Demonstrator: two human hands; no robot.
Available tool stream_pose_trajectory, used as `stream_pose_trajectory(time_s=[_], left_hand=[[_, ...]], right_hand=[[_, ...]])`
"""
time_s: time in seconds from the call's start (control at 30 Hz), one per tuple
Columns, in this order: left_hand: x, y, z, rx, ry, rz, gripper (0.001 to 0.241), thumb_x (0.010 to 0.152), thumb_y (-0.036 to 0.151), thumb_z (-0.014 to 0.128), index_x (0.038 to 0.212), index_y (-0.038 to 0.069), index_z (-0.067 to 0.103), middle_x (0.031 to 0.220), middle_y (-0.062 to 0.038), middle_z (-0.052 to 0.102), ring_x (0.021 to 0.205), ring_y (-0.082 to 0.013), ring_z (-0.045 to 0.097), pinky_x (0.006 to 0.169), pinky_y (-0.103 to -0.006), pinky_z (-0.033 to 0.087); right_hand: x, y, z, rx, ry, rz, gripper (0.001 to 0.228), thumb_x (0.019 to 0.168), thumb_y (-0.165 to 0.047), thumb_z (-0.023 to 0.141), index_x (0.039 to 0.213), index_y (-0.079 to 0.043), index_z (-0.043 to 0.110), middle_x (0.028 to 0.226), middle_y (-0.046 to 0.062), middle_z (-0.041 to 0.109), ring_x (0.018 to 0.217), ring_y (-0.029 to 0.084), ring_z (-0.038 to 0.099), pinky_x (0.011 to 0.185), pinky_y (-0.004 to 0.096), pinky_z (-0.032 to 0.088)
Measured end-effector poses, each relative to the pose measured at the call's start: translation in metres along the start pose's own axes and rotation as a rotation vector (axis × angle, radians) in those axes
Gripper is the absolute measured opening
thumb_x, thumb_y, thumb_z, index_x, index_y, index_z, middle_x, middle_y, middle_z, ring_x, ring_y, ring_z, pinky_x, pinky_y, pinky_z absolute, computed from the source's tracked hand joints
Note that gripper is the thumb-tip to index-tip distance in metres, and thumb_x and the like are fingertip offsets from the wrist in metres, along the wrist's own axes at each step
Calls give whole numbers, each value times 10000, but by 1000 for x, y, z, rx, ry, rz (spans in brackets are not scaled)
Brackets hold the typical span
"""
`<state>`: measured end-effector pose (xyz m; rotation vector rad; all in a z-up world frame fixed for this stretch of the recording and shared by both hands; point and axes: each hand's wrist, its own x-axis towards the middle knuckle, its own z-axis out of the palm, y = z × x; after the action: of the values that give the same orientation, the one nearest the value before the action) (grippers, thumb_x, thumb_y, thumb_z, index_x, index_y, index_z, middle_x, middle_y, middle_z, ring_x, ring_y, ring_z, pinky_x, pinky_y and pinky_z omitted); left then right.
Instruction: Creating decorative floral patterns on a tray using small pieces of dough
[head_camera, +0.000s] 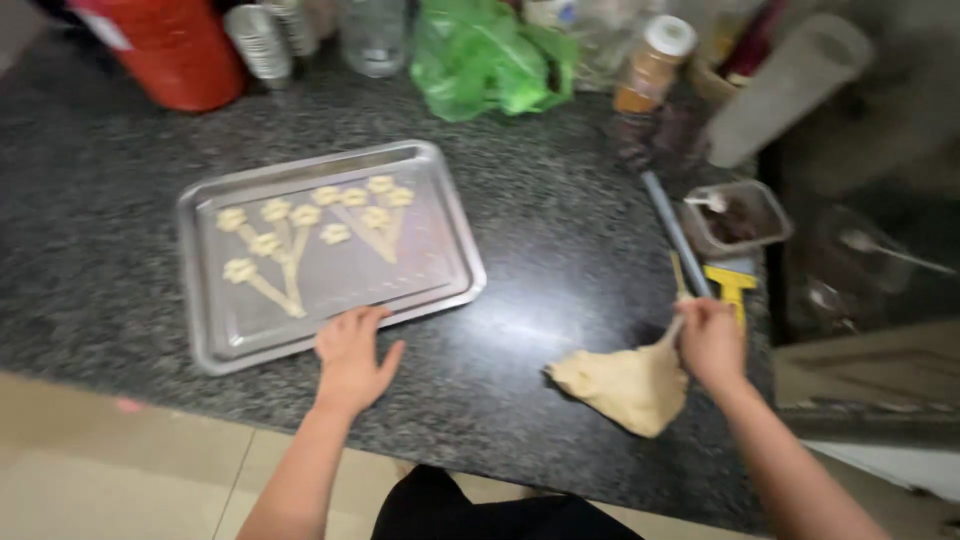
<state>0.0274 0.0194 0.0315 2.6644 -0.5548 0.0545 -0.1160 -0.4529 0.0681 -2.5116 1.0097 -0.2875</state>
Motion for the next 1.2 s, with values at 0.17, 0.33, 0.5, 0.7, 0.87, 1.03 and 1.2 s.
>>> stream_pose_trajectory(time_s=[0.17,0.33,0.5,0.7,0.87,1.03,1.2], left_hand=[[14,-13,-14,-22,5,45,415,766,437,606,1134,286,488,1124,26,442,1106,-222,413,952,-403,265],[30,-22,-10,32,177,90,260,801,365,574,1035,267,519,1039,13,455,1015,-206,445,929,-377,299],[35,-15,-18,60,343,49,241,705,220,597,940,209,547,975,-21,490,966,-233,489,905,-375,364],[37,-3,-37,46,248,8,218,793,178,521,1002,136,566,1036,-91,487,964,-291,447,927,-443,328],[38,-4,-37,50,239,23,251,794,230,532,1019,123,557,1052,-103,484,962,-303,445,919,-457,331],[38,-1,-45,18,236,18,259,781,221,540,1017,116,565,1064,-95,501,984,-297,455,945,-451,326],[39,-1,-49,-21,172,17,207,820,196,527,1006,113,568,1023,-91,496,947,-285,459,895,-445,341]], right_hand=[[2,-67,-39,97,379,-424,155,1028,-106,632,901,-20,653,822,167,574,860,382,566,808,418,441],[-11,-159,-48,260,412,-501,121,1076,-82,624,965,-44,656,807,130,564,857,348,560,834,398,431],[-69,-177,58,-188,-189,-315,371,851,-112,502,1129,-327,622,1081,-20,670,1036,228,616,953,374,468],[-129,-159,112,-28,-237,-674,740,604,138,370,1332,8,388,1415,221,348,1332,360,310,1123,452,206],[-129,-209,113,15,-267,-299,644,820,-195,355,1384,75,198,1435,265,254,1364,372,192,1105,489,117],[-58,-230,137,-198,-10,-291,683,926,-384,353,1386,105,230,1456,272,242,1371,367,194,1081,520,163],[-5,-246,143,-177,-63,-298,685,935,-431,230,1441,15,108,1522,167,77,1412,272,22,1121,468,8]])
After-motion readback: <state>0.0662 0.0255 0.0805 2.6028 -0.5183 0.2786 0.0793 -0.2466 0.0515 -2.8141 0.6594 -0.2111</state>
